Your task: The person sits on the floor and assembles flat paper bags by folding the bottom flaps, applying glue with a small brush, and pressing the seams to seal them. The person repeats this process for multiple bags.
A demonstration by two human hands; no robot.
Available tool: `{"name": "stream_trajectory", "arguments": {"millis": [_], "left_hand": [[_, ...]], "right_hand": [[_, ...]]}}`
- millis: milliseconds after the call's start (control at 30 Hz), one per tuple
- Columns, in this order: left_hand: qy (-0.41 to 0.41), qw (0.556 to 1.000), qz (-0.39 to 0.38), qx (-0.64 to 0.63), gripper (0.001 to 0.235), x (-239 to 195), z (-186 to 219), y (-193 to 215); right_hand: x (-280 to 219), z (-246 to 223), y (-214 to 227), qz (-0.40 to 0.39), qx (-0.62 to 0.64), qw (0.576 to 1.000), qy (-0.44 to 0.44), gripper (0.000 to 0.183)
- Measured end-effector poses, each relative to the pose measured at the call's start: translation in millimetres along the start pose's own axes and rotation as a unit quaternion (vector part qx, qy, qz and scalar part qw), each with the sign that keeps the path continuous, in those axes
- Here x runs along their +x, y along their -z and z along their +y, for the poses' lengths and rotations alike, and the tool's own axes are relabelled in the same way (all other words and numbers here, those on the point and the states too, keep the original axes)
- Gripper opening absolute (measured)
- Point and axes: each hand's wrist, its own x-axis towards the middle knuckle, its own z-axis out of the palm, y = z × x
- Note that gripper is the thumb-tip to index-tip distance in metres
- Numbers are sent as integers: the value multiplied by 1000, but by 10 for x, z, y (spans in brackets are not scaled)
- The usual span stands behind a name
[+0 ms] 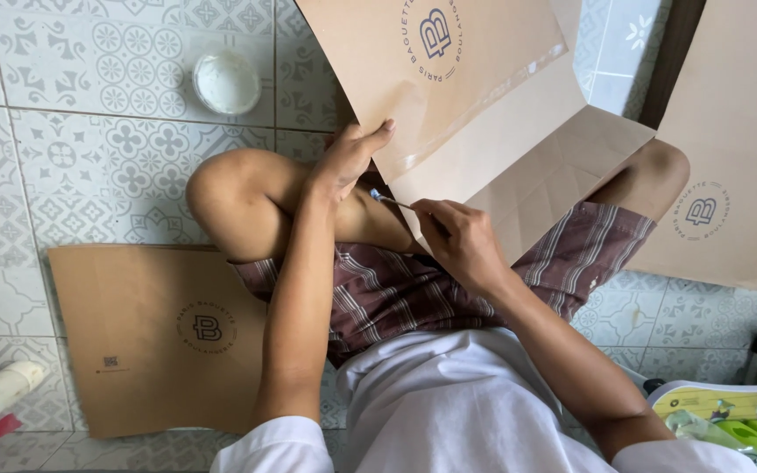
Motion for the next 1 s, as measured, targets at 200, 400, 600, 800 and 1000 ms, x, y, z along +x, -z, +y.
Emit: {"name": "stream_trajectory", "arguments": {"millis": [200,400,600,800,1000], "left_hand": [[-19,1000,3,0,42,129,-204,41],[-8,1000,5,-3,40,-15,74,-27],[-3,1000,12,-19,35,39,14,-69],[2,1000,22,-19,35,-53,159,-104],[-10,999,32,-10,33,101,39,-66]], "right_hand": [[70,241,141,55,-35,998,-11,15],[30,39,-69,33,-32,999,13,15],[51,254,-56,59,-50,997,11,15],[14,72,-83,60,-1,998,-24,15],[111,356,152,62,-22,997,-28,15]]}}
